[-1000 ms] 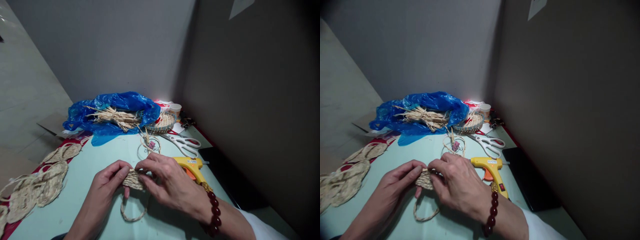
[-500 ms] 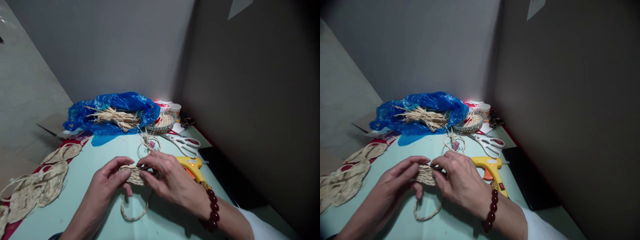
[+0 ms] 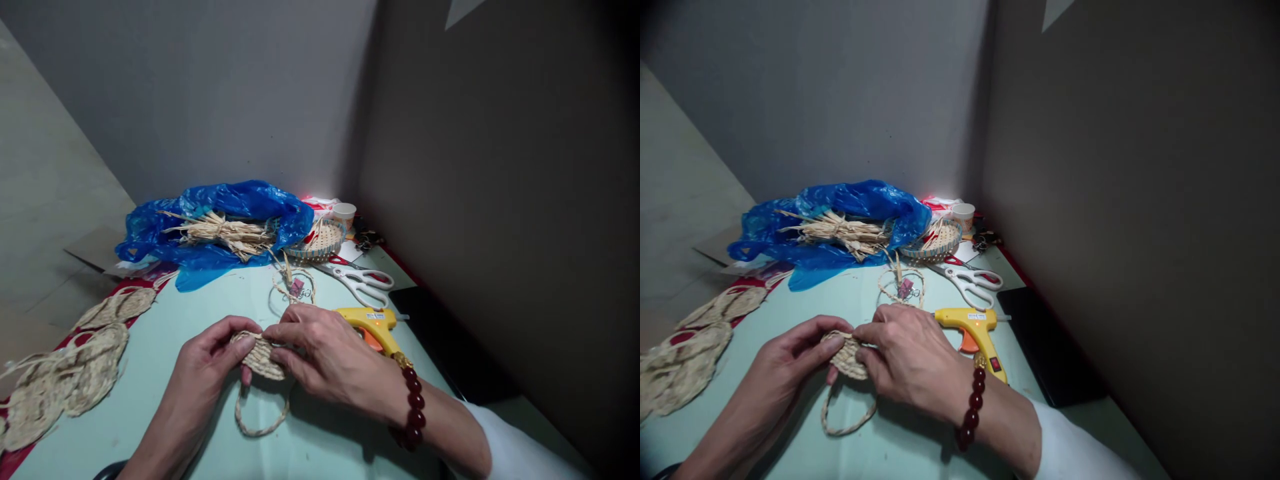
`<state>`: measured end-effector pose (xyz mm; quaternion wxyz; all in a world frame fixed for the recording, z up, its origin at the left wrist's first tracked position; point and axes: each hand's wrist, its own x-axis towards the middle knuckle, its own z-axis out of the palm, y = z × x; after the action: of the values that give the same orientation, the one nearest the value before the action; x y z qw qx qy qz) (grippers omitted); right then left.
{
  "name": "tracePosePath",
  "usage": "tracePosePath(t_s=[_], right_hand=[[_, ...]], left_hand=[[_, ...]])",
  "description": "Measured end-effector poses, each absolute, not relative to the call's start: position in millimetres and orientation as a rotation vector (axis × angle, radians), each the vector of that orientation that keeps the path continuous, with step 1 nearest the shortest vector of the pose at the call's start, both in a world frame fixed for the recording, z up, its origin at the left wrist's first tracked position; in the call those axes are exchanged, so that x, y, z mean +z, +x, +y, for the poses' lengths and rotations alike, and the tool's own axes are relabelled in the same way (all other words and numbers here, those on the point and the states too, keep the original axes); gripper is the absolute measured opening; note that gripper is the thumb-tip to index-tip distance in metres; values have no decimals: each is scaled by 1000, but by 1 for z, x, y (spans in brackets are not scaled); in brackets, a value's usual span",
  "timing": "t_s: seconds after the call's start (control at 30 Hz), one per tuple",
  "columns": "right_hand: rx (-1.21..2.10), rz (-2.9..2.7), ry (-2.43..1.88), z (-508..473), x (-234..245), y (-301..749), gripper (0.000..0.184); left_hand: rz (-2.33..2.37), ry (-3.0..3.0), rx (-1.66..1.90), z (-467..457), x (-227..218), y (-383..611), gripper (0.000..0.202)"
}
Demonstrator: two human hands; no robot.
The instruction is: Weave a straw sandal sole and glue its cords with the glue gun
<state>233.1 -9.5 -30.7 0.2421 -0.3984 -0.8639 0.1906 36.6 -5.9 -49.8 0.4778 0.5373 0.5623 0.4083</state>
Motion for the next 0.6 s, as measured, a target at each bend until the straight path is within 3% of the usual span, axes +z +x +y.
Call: tracePosePath(t_s=[0.2, 0.6], right_hand=[[534, -2422, -1056, -1, -21, 243, 20], [524, -2334, -529, 24, -26, 260, 9]], left_hand=[[1286, 1313, 897, -6, -52, 40, 23], [1076, 1080, 802, -11, -53, 45, 19]])
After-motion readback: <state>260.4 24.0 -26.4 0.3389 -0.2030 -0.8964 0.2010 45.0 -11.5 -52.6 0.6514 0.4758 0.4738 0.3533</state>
